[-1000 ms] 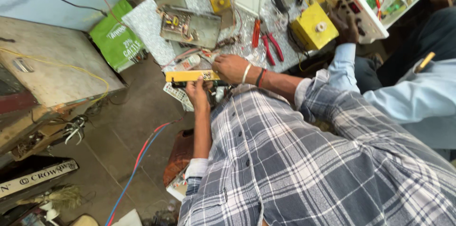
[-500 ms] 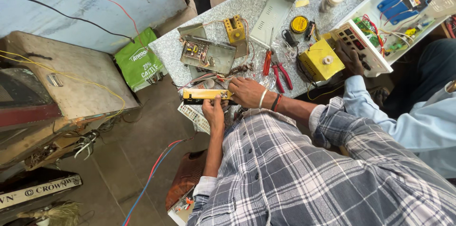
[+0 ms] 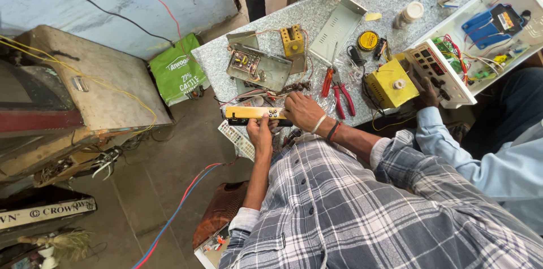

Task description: The person works on a yellow electronic device on a cluttered workbench. They use pliers and a screwdriver to adjust components and wires, then test the device with a multimeter while another person observes.

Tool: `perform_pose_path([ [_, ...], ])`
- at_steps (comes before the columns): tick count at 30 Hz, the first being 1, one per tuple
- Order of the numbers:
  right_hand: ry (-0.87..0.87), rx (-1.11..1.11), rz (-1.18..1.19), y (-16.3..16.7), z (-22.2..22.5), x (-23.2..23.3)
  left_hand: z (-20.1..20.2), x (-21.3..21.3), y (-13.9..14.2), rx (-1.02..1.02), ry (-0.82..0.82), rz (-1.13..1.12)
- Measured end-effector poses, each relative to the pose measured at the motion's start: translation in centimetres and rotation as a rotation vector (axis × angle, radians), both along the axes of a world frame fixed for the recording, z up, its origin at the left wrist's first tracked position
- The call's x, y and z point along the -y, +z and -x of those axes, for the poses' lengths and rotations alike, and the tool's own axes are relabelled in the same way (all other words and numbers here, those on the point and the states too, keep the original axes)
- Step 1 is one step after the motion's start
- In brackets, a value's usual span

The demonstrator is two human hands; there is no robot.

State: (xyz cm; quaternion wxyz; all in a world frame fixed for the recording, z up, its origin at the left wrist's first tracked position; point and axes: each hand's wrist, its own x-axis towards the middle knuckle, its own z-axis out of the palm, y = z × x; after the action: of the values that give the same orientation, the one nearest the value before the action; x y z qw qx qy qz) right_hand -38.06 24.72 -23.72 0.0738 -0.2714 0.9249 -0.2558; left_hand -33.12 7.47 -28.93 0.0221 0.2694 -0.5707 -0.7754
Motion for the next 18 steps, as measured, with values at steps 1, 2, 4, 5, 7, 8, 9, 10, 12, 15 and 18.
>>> perform_pose_path([
  [1, -0.018, 0.044, 0.016, 0.2, 0.0, 0.0, 0.1, 0.1, 0.0, 0.004, 0.009, -0.022],
  [2, 0.034, -0.015, 0.157, 0.3, 0.1, -0.2, 0.1, 0.2, 0.0, 0.006, 0.016, -0.045],
  [4, 0.139, -0.132, 0.439, 0.4, 0.4, -0.6, 0.4, 0.3, 0.1, -0.001, 0.028, -0.081],
  [5, 0.094, -0.088, 0.438, 0.4, 0.5, -0.7, 0.3, 0.2, 0.1, 0.001, 0.032, -0.102],
  [7, 0.008, 0.001, 0.432, 0.1, 0.8, -0.5, 0.4, -0.1, 0.0, 0.002, 0.018, -0.115],
  [8, 0.003, -0.020, 0.378, 0.0, 0.9, -0.4, 0.4, -0.1, 0.0, 0.001, 0.012, -0.117],
  [9, -0.004, -0.039, 0.323, -0.1, 0.9, -0.3, 0.4, -0.3, -0.1, -0.013, 0.004, -0.115],
  [10, -0.011, -0.058, 0.269, -0.1, 0.9, -0.2, 0.3, -0.3, -0.2, -0.027, -0.003, -0.112],
  [12, -0.034, -0.038, 0.205, -0.1, 0.8, -0.1, 0.4, -0.4, -0.4, -0.041, -0.013, -0.108],
  [15, 0.057, -0.003, 0.337, 0.0, 0.9, -0.5, 0.4, -0.2, -0.7, -0.034, -0.010, -0.112],
  [18, 0.106, 0.037, 0.386, -0.1, 1.3, -1.0, 0.5, 0.1, -0.9, -0.042, -0.007, -0.120],
])
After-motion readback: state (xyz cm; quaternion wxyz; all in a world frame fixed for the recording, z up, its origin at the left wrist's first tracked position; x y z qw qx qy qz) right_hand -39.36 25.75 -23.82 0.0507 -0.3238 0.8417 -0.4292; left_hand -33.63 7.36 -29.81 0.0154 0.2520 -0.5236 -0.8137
